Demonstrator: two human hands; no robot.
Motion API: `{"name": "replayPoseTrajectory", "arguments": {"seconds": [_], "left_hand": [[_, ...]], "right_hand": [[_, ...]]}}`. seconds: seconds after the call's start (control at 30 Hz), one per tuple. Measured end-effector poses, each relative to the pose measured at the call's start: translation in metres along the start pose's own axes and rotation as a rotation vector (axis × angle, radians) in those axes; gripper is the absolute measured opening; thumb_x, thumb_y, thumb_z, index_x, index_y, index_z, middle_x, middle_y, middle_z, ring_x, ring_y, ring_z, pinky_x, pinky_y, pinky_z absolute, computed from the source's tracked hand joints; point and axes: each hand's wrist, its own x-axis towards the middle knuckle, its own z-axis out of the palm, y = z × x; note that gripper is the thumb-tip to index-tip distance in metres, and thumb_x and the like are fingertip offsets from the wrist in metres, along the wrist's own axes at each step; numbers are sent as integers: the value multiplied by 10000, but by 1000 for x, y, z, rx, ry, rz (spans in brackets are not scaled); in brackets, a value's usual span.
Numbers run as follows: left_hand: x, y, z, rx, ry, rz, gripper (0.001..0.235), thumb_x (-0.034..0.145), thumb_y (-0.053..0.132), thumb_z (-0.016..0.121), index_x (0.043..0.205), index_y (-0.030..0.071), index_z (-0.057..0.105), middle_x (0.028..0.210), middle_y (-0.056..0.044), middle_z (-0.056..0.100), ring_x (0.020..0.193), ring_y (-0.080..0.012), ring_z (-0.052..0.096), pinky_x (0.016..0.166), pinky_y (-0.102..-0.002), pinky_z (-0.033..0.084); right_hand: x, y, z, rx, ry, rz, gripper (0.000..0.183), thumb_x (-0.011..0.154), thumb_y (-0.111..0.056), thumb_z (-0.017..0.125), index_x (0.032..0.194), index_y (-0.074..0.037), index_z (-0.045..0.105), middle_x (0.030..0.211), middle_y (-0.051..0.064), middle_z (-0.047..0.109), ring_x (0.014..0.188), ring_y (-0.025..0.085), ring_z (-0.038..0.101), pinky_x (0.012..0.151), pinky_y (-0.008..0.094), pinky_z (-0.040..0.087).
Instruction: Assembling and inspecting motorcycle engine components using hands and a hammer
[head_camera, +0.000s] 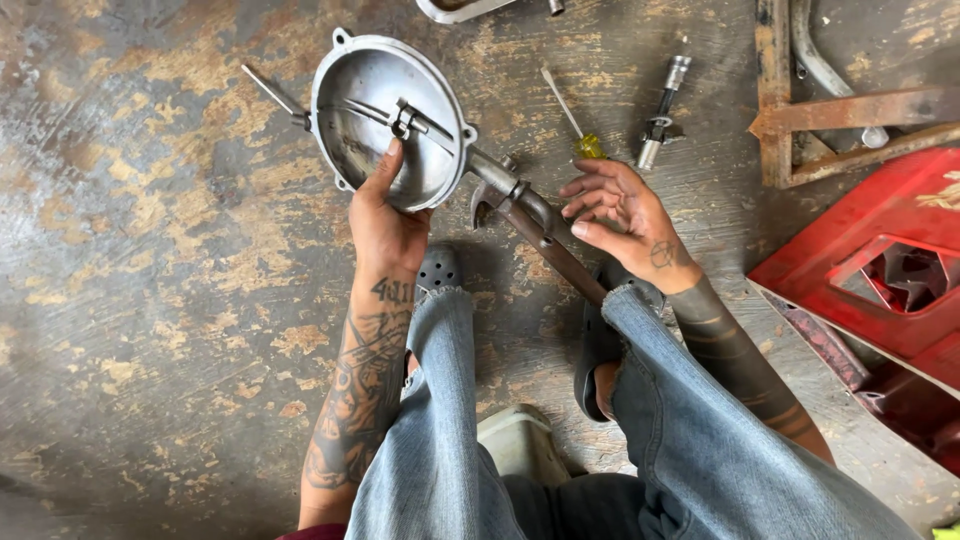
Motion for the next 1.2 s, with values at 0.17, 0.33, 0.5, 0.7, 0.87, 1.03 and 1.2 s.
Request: {"name": "replayPoseTrajectory", "arguments": {"seconds": [0.17, 0.33, 0.5, 0.7, 0.87, 1.03, 1.2], "left_hand": [[18, -16, -8, -51, 92, -224, 387, 813, 87, 830, 1095, -53, 606, 1019, -243, 714, 851, -349, 773, 729, -463, 686], [10, -1, 2, -81, 146, -209, 431, 802, 74, 824, 1111, -70, 560, 1041, -256, 676, 861, -370, 758, 745, -484, 686], [10, 0, -6, -50, 164, -119, 432, 810, 93, 823, 1125, -74, 579, 1037, -248, 688, 902, -386, 769, 805, -510, 683], [2, -4, -9, 4, 106, 47, 388, 828, 94, 832, 1122, -79, 647, 1040, -231, 744, 941, -367, 781, 847, -573, 664], [-5, -4, -6, -4, 78, 163, 410, 806, 15, 850, 1156, -88, 661, 1026, -256, 744, 923, -375, 781, 846, -553, 668], [-12, -7, -4, 2, -28, 214, 432, 845, 34, 841, 1220, -25, 634, 1086, -230, 740, 966, -350, 772, 901, -549, 666], [-23, -3, 0, 1, -69, 325, 367, 850, 35, 841, 1172, -3, 671, 1030, -193, 745, 959, -343, 773, 867, -550, 663]], "right_hand": [[-1, -8, -11, -483, 125, -126, 611, 883, -3, 785, 1431, 48, 522, 1177, 252, 677, 1007, 346, 707, 862, 441, 579], [-18, -3, -52, -909, 300, -40, 381, 916, -28, 792, 1277, -15, 670, 1025, 179, 713, 913, 340, 719, 763, 409, 576], [-19, 63, -28, -1050, 77, 87, 352, 935, -131, 749, 1283, -121, 693, 1053, 111, 731, 944, 296, 719, 799, 382, 610], [3, 111, -5, -1318, 67, -71, 267, 1029, -197, 636, 1227, -24, 682, 1057, 209, 676, 922, 374, 715, 744, 469, 623], [8, 79, -30, 240, 267, 130, 243, 923, 8, 601, 1161, 55, 593, 1019, 173, 607, 828, 277, 725, 654, 327, 656], [2, -6, -19, 416, 124, 125, 286, 865, -112, 556, 1129, -1, 553, 989, 209, 613, 778, 230, 660, 577, 286, 549], [-16, -25, 10, 396, 123, 214, 342, 860, -107, 561, 1169, 40, 558, 968, 185, 567, 776, 183, 551, 575, 290, 472]]}}
